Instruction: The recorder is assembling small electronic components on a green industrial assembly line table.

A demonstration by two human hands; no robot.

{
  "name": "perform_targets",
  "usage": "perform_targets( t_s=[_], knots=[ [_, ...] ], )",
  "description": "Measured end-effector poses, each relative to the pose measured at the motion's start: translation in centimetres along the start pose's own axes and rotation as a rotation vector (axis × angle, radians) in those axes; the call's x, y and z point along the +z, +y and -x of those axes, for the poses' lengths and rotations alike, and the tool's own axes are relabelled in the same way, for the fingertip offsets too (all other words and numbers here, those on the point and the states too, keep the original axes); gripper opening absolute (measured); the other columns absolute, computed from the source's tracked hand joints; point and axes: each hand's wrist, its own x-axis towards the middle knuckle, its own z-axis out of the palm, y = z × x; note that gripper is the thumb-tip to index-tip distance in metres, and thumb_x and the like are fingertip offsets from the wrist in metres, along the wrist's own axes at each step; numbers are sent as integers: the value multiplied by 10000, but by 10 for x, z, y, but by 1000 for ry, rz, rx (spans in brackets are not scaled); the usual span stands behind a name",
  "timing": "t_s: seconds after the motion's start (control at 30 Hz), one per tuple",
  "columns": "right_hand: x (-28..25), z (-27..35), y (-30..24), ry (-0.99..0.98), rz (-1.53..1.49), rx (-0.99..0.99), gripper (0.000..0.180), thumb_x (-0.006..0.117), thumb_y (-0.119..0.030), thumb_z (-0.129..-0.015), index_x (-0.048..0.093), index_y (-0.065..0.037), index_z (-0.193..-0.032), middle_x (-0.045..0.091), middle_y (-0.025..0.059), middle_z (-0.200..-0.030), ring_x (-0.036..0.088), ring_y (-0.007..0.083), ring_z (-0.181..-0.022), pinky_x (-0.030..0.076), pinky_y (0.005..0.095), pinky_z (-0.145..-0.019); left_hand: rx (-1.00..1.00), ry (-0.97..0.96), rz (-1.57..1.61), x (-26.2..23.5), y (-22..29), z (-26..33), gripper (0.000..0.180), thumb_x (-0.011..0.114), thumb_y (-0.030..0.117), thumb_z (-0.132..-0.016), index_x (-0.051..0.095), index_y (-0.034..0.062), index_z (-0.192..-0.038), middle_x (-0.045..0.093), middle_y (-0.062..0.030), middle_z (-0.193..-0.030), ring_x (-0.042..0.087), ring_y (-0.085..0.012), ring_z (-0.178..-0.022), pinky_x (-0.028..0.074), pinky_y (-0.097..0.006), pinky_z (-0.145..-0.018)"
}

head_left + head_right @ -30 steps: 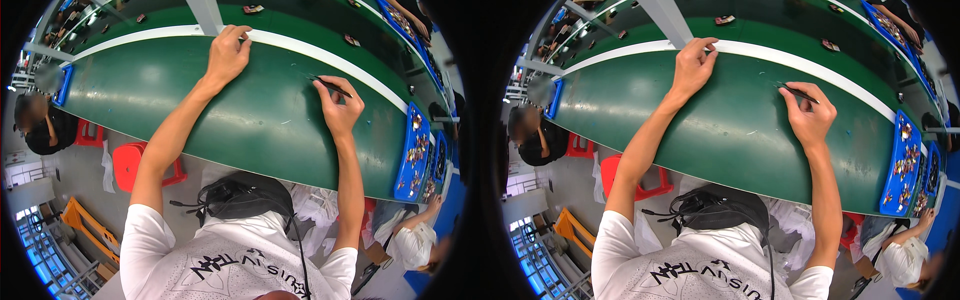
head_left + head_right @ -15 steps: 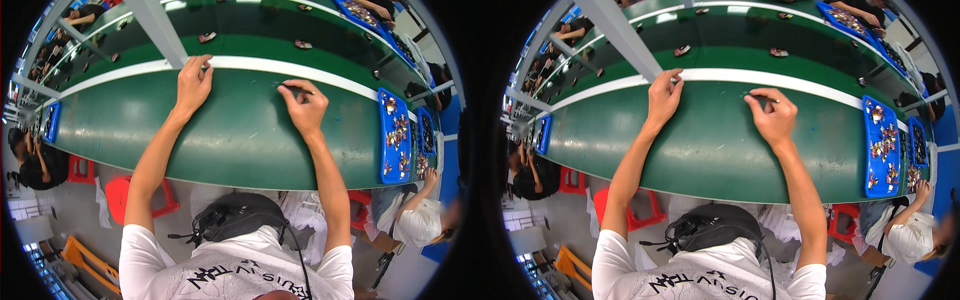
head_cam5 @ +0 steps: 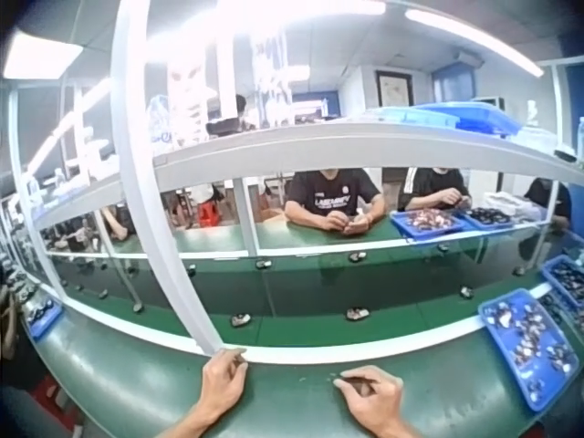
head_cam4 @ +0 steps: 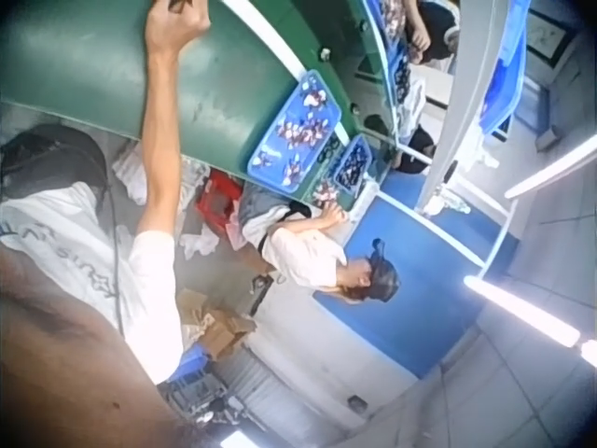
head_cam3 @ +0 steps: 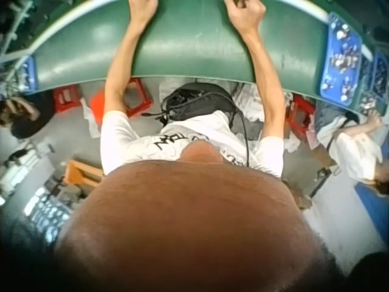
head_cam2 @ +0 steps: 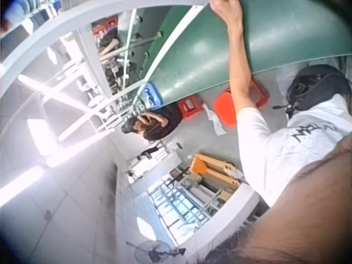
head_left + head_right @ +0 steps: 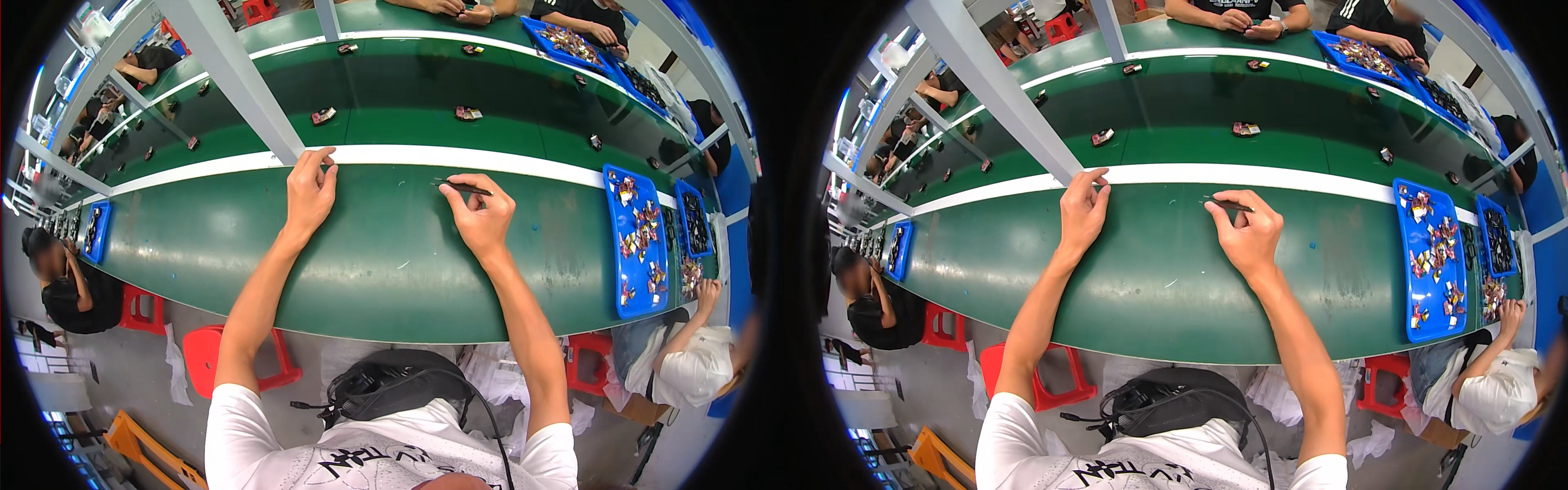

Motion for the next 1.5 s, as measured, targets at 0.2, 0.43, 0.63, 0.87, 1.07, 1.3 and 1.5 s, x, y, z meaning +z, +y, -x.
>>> perform_targets(
  t_s=[0.2, 0.43, 0.63, 0.87, 1.07, 1.3, 1.5],
  knots=[
    [-1, 5, 2, -18, -40, 34, 141, 839, -35, -753, 748, -38, -862, 716, 36, -778, 386, 62, -442, 323, 249, -436, -13, 9, -9, -1, 1, 0, 275, 663, -58, -846, 677, -6, -1115, 632, -71, -879, 454, -146, -540, 424, -309, -547],
    [-2, 4, -1, -43, -55, -2, 147, 837, -15, -750, 749, -30, -866, 721, 41, -783, 401, 56, -445, 326, 238, -429, -108, 42, 39, -4, -2, 3, 264, 677, -45, -845, 685, 1, -1105, 637, -62, -873, 458, -138, -539, 430, -304, -562],
    [-7, 4, -2, -33, -63, 67, 147, 842, -21, -750, 750, -26, -865, 729, 45, -790, 422, 60, -450, 344, 238, -435, -161, 25, 67, 0, -8, 4, 264, 677, -35, -869, 686, 7, -1130, 643, -44, -908, 466, -97, -567, 428, -265, -575],
    [0, -2, 1, -37, -100, 65, 139, 838, -41, -755, 746, -46, -859, 741, 48, -807, 501, 78, -449, 377, 250, -430, -346, 61, 242, 0, -11, -5, 206, 650, -3, -925, 691, -4, -1128, 665, -44, -908, 550, -66, -572, 433, -235, -502],
    [-5, 2, -2, -49, -72, 39, 131, 835, -78, -755, 736, -75, -841, 744, 25, -800, 501, 115, -431, 379, 263, -429, -245, -227, 309, 53, 1, -64, 203, 641, 127, -973, 704, -5, -1115, 695, -49, -840, 597, -80, -584, 455, -242, -532],
    [-5, 10, 2, -107, 3, -61, 135, 843, -73, -751, 737, -61, -835, 739, 38, -797, 492, 118, -430, 383, 268, -436, -344, -522, 347, 152, 14, -134, 317, 723, 189, -906, 693, -46, -1117, 712, -97, -829, 647, -127, -558, 502, -280, -437],
    [-11, 3, -1, -121, 2, -20, 140, 851, -36, -739, 743, -50, -827, 739, 40, -797, 428, 68, -417, 335, 239, -416, -357, -603, 294, 166, 12, -148, 287, 773, 172, -868, 684, -72, -991, 656, -72, -705, 617, -124, -521, 498, -288, -435]
  ],
)
